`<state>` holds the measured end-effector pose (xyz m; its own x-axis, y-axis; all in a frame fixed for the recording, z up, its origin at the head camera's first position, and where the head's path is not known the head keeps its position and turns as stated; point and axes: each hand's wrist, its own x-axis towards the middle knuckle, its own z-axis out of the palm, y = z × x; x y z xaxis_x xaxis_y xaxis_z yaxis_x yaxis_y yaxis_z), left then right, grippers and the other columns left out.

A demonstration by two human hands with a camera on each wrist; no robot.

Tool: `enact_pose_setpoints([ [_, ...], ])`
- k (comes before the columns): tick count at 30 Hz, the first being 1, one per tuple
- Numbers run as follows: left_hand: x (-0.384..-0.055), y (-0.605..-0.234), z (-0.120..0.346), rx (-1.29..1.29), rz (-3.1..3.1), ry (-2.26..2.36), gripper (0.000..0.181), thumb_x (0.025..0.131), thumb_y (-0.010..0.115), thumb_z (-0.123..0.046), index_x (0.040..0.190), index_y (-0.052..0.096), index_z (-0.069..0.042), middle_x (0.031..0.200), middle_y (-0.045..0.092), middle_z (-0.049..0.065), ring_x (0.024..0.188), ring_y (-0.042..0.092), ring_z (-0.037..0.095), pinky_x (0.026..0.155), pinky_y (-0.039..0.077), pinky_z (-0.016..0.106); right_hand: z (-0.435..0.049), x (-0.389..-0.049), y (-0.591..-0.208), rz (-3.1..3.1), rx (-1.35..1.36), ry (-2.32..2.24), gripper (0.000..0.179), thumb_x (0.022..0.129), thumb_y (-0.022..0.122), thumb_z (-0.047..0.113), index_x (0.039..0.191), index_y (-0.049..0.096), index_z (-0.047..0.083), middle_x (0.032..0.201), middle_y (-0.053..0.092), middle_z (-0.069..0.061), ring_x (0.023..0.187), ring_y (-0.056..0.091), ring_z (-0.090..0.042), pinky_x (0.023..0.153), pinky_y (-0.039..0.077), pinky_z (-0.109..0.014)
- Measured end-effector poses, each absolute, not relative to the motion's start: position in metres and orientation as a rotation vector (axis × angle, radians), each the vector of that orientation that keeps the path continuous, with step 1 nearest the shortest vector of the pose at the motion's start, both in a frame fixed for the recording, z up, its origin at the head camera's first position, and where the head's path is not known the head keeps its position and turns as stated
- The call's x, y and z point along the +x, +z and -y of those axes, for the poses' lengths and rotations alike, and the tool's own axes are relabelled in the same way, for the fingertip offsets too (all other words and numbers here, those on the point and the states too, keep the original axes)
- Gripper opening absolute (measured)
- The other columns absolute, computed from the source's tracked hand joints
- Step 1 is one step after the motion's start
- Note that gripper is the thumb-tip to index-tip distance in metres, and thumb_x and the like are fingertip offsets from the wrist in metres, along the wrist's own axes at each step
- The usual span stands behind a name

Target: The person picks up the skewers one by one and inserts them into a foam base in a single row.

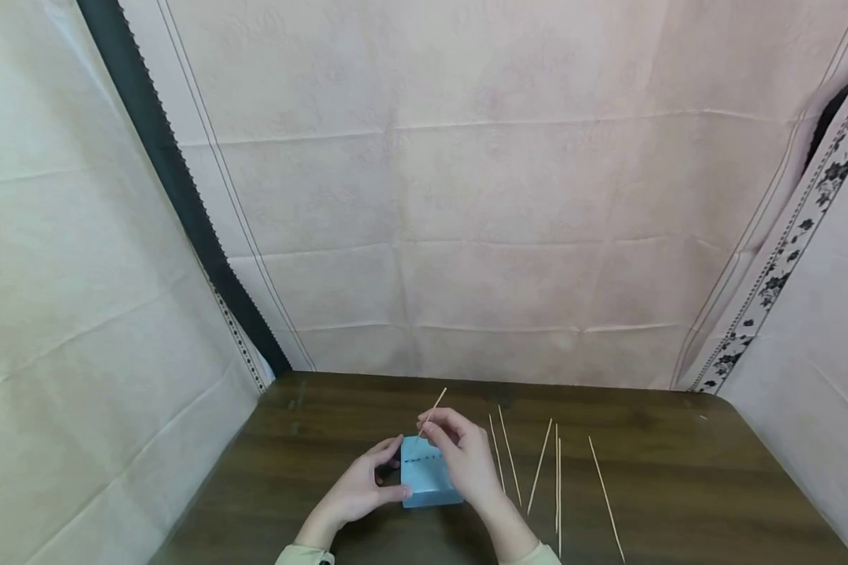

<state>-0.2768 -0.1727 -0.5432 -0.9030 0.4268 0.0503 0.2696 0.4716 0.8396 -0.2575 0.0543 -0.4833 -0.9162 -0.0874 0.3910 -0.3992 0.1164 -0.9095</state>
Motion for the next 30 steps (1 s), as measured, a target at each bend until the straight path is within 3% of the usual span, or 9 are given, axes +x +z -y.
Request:
enact_pose_setpoints([
  [10, -0.2811, -0.5441, 0.1753, 0.633, -2.567, 1.398, 0.089, 0.092, 0.087, -0.036, 0.163, 0.043, -0.005, 0.166, 0.041, 0.02, 0.13, 0.058, 0.031, 0.094, 0.057, 0.041, -0.0514, -0.2602, -0.4803, 2.209, 0.51, 1.824, 0.014, 0.108, 0.067, 0.023, 0.115, 0.078, 0.019, 0.107, 0.078, 0.0, 0.1, 0.076, -0.018, 0.09, 0.062, -0.028],
  [30, -0.2787, -0.5457, 0.1735, 0.609, -2.552, 1.404, 0.089, 0.093, 0.086, -0.038, 0.163, 0.044, -0.004, 0.167, 0.039, 0.02, 0.132, 0.057, 0.033, 0.095, 0.058, 0.046, -0.0477, -0.262, -0.489, 2.251, 0.577, 1.755, 0.016, 0.106, 0.07, 0.021, 0.117, 0.08, 0.015, 0.11, 0.08, 0.004, 0.102, 0.077, -0.017, 0.095, 0.062, -0.029],
])
